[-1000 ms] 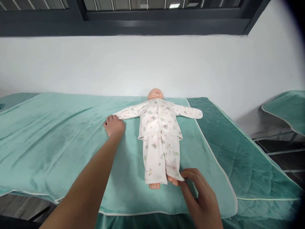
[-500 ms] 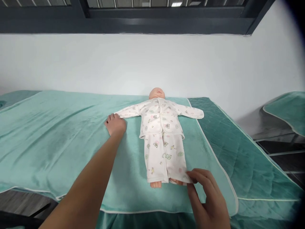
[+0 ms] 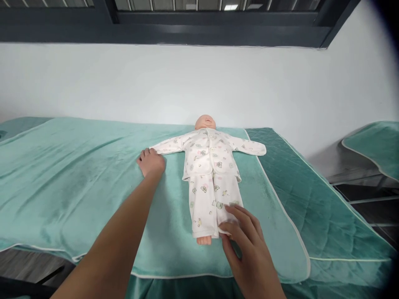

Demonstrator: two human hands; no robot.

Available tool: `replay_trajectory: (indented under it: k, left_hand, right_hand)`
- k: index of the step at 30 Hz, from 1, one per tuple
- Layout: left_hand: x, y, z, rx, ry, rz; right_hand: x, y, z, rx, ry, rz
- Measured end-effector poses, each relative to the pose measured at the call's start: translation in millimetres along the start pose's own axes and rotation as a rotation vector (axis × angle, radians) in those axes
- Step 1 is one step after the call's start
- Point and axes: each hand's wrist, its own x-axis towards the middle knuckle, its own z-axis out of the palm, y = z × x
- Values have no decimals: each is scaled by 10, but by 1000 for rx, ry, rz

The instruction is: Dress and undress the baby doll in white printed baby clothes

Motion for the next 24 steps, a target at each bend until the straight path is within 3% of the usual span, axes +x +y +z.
replay_trajectory:
  k: [5, 12, 19, 24]
  left_hand:
    - [-3, -4, -4, -2, 0, 0]
    - [8, -3, -13, -13, -29, 1]
    - [12, -11, 9, -19, 8, 12]
    - [7, -8, 8, -25, 1, 14]
  right_hand:
    - [-76, 12, -14, 41, 12, -104]
    - [-85, -79, 25, -28, 70, -114]
    - [-8, -172, 127, -122, 4, -90]
    - [15, -164, 61, -40, 88, -93]
